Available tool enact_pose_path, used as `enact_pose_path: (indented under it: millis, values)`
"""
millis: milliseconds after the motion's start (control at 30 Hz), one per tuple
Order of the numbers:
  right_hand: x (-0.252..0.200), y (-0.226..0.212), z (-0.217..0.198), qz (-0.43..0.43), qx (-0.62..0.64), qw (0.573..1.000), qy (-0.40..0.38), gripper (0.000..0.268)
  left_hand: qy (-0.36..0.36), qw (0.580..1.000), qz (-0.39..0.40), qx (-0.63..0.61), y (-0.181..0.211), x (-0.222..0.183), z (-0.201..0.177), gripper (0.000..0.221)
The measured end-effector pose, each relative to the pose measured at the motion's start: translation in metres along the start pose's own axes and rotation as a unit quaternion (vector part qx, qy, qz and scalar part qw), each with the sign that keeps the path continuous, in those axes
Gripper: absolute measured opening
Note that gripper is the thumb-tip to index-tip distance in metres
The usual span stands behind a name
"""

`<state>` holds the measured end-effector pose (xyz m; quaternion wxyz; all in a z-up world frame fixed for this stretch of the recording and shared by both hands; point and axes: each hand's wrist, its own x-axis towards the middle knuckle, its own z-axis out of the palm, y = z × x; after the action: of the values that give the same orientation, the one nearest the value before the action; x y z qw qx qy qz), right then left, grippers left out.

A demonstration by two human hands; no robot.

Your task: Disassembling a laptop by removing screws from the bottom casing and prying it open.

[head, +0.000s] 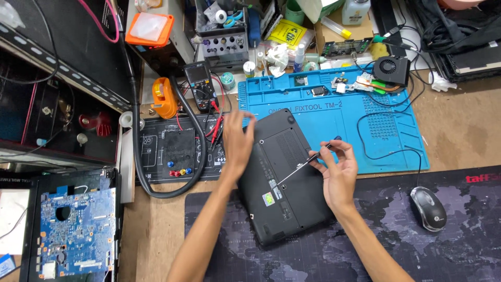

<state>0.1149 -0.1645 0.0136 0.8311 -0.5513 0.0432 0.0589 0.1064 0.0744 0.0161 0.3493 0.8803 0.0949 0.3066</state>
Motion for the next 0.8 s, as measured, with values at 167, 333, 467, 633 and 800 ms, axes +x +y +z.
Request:
enact_pose_path:
  millis: [167,333,467,633,800]
  values:
    - [0.003,0.013,-0.006,-0.014,0.009,1.0,0.003,0.024,0.022,0.991,0.032,0.128,-0.058,0.068,0.051,0.012]
    - [0.005,0.014,-0.004,-0.019,0.009,1.0,0.011,0.024,0.017,0.981,0.039,0.191,-0.094,0.096,0.09,0.017]
    - [0.006,0.014,-0.006,-0.014,0.013,1.0,0.012,0.025,0.002,0.989,0.024,0.144,-0.1,0.091,0.089,0.004]
    - [0.003,0.008,-0.002,-0.015,0.021,1.0,0.007,0.035,-0.04,0.989,0.037,0.138,-0.065,0.05,0.043,0.019]
    - [0.003,0.003,0.001,-0.012,0.014,1.0,0.005,0.058,-0.087,0.989,0.038,0.115,-0.053,-0.013,0.002,0.015]
